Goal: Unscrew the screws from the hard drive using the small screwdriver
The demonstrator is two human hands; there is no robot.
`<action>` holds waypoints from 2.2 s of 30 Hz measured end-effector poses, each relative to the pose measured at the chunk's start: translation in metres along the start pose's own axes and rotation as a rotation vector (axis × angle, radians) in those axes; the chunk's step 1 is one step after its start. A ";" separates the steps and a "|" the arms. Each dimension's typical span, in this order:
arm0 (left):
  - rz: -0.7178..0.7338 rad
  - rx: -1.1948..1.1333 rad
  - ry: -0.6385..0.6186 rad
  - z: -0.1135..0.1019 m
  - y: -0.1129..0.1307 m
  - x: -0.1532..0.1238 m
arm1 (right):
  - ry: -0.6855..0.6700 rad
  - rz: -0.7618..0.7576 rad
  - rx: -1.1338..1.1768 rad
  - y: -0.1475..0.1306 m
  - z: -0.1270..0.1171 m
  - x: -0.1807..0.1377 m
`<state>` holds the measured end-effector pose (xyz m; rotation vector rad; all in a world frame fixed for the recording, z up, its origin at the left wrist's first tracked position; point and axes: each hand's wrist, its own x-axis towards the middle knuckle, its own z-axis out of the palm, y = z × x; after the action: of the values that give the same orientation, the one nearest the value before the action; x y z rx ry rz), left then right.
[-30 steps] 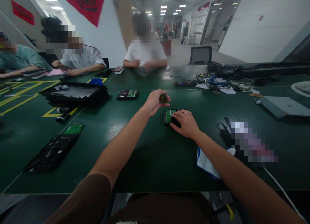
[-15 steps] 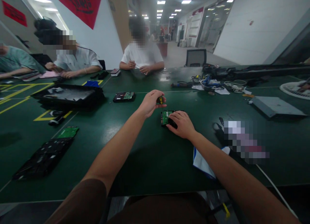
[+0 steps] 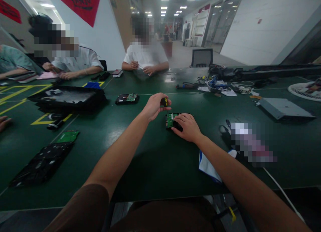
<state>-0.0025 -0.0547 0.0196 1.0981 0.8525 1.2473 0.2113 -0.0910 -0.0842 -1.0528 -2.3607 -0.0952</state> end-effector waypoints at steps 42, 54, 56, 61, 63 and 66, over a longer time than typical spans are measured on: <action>-0.030 -0.026 0.002 0.000 -0.004 0.001 | 0.006 -0.003 0.025 0.001 0.001 0.001; -0.044 0.043 0.007 -0.003 -0.004 0.004 | 0.003 -0.007 0.021 0.001 0.000 0.000; -0.065 -0.001 0.010 0.000 -0.004 0.003 | -0.001 -0.002 0.026 0.000 -0.001 0.000; -0.030 -0.035 0.055 0.000 -0.006 0.005 | -0.007 0.002 0.033 0.000 -0.001 0.001; 0.004 0.020 0.066 -0.002 -0.006 0.006 | -0.009 0.002 0.032 0.001 -0.001 0.001; 0.022 0.068 0.041 -0.003 -0.005 0.004 | -0.010 0.001 0.029 0.001 0.000 0.002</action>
<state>-0.0031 -0.0497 0.0143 1.1417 0.9218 1.2707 0.2112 -0.0894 -0.0834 -1.0435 -2.3629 -0.0556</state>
